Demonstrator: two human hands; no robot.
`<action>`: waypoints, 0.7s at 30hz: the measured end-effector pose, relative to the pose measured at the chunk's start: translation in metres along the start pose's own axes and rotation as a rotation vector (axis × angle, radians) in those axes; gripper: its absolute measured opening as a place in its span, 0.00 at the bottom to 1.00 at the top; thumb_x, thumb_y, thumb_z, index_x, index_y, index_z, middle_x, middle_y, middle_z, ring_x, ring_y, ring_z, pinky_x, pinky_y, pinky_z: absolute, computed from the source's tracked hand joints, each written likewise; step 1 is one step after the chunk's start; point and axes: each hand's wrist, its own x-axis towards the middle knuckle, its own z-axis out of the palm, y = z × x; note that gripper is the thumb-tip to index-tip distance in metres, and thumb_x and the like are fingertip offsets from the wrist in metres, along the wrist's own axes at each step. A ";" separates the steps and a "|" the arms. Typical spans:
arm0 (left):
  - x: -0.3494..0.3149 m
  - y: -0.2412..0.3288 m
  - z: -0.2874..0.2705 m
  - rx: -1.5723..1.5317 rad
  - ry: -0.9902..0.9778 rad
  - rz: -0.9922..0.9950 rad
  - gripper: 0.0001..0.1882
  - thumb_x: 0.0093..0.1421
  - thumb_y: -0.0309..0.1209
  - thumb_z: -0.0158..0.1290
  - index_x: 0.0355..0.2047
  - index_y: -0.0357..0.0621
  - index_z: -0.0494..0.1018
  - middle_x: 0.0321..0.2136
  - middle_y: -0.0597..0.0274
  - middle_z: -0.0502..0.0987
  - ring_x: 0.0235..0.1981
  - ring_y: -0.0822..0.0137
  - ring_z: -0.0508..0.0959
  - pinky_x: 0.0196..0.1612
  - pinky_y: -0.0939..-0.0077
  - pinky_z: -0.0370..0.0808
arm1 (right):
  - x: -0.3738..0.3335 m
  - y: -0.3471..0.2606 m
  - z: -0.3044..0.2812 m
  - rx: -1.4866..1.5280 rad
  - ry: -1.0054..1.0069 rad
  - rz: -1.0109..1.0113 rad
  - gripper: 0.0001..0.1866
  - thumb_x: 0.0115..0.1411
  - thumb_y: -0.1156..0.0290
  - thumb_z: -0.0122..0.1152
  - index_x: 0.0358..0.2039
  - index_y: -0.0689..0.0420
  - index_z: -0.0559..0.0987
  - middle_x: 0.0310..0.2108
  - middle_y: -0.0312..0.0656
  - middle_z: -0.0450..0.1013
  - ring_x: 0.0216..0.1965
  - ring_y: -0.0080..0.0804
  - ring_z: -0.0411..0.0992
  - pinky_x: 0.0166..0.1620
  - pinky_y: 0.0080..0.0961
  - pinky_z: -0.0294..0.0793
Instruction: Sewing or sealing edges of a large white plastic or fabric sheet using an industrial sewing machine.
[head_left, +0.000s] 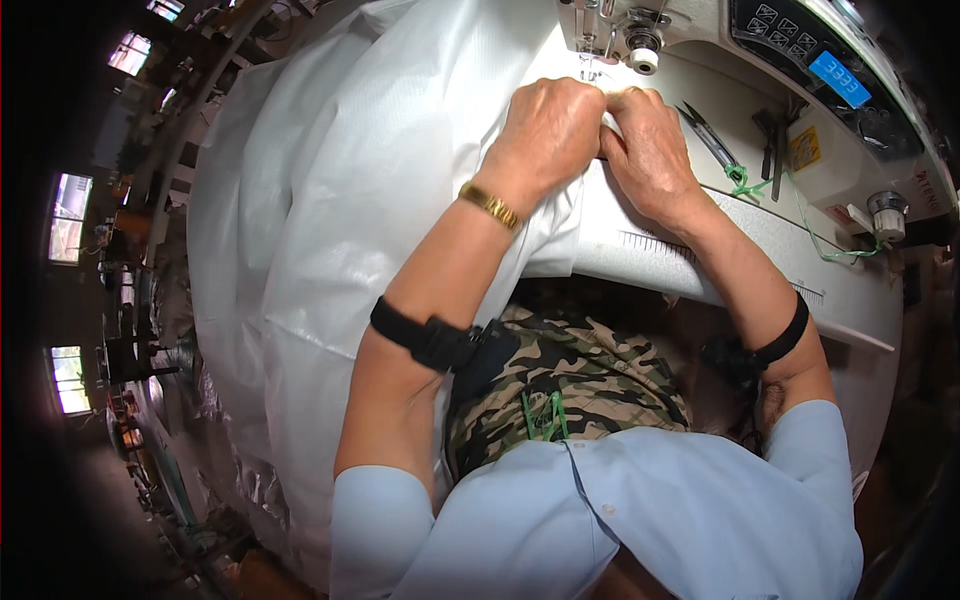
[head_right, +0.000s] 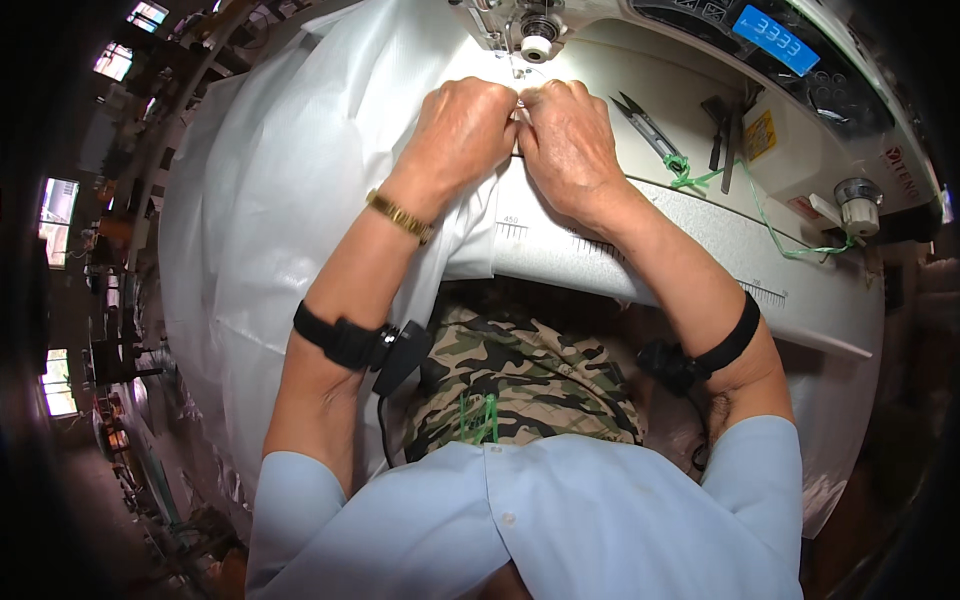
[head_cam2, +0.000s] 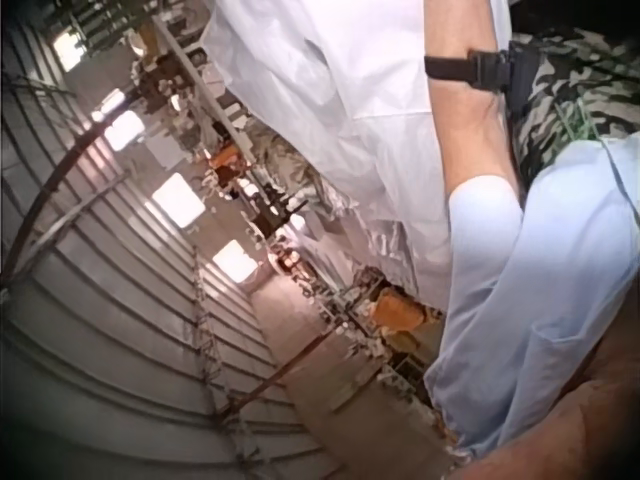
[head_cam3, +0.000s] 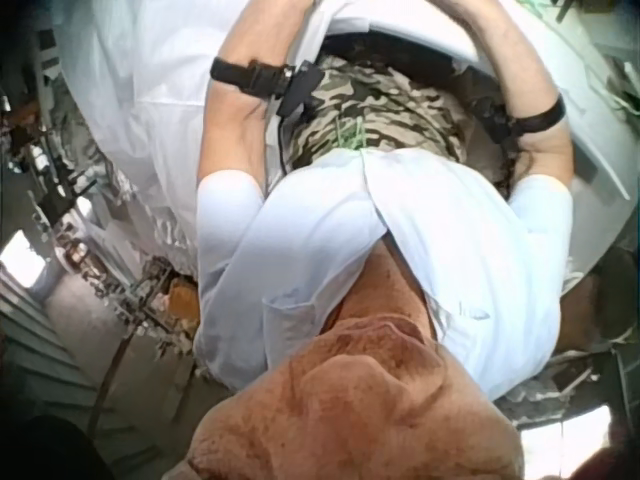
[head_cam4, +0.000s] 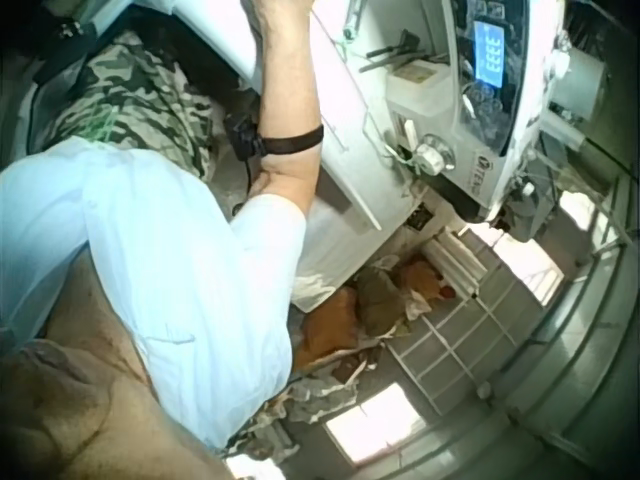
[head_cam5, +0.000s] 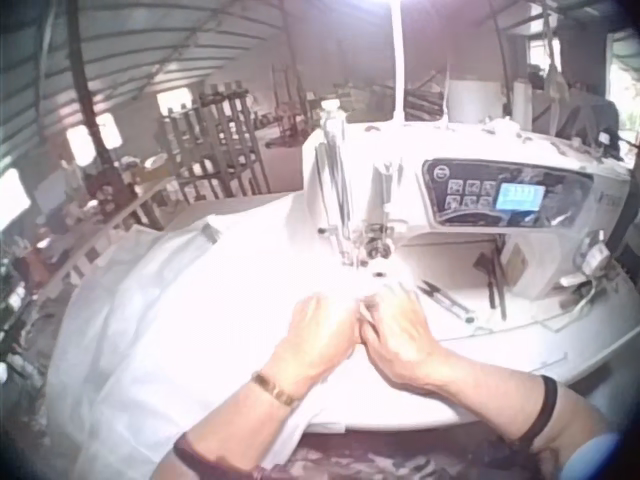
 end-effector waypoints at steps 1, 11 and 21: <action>0.004 -0.005 0.005 -0.014 0.084 -0.033 0.05 0.51 0.25 0.55 0.23 0.37 0.80 0.22 0.44 0.79 0.26 0.48 0.81 0.35 0.57 0.79 | 0.001 -0.001 0.001 0.007 0.034 0.003 0.16 0.61 0.69 0.56 0.47 0.63 0.78 0.42 0.47 0.73 0.49 0.44 0.69 0.55 0.41 0.65; -0.161 0.061 -0.041 -0.507 0.161 -0.091 0.25 0.60 0.25 0.56 0.59 0.34 0.68 0.60 0.43 0.68 0.59 0.48 0.71 0.61 0.61 0.67 | 0.001 0.005 0.001 -0.081 0.049 0.003 0.22 0.59 0.68 0.54 0.52 0.69 0.74 0.44 0.55 0.75 0.50 0.46 0.71 0.55 0.43 0.67; -0.494 0.053 0.026 -0.382 -0.179 -1.282 0.27 0.68 0.30 0.48 0.66 0.36 0.60 0.65 0.43 0.62 0.65 0.51 0.63 0.67 0.64 0.60 | -0.025 0.011 -0.004 0.193 0.301 0.008 0.11 0.63 0.68 0.57 0.39 0.64 0.77 0.35 0.51 0.76 0.38 0.46 0.75 0.45 0.38 0.73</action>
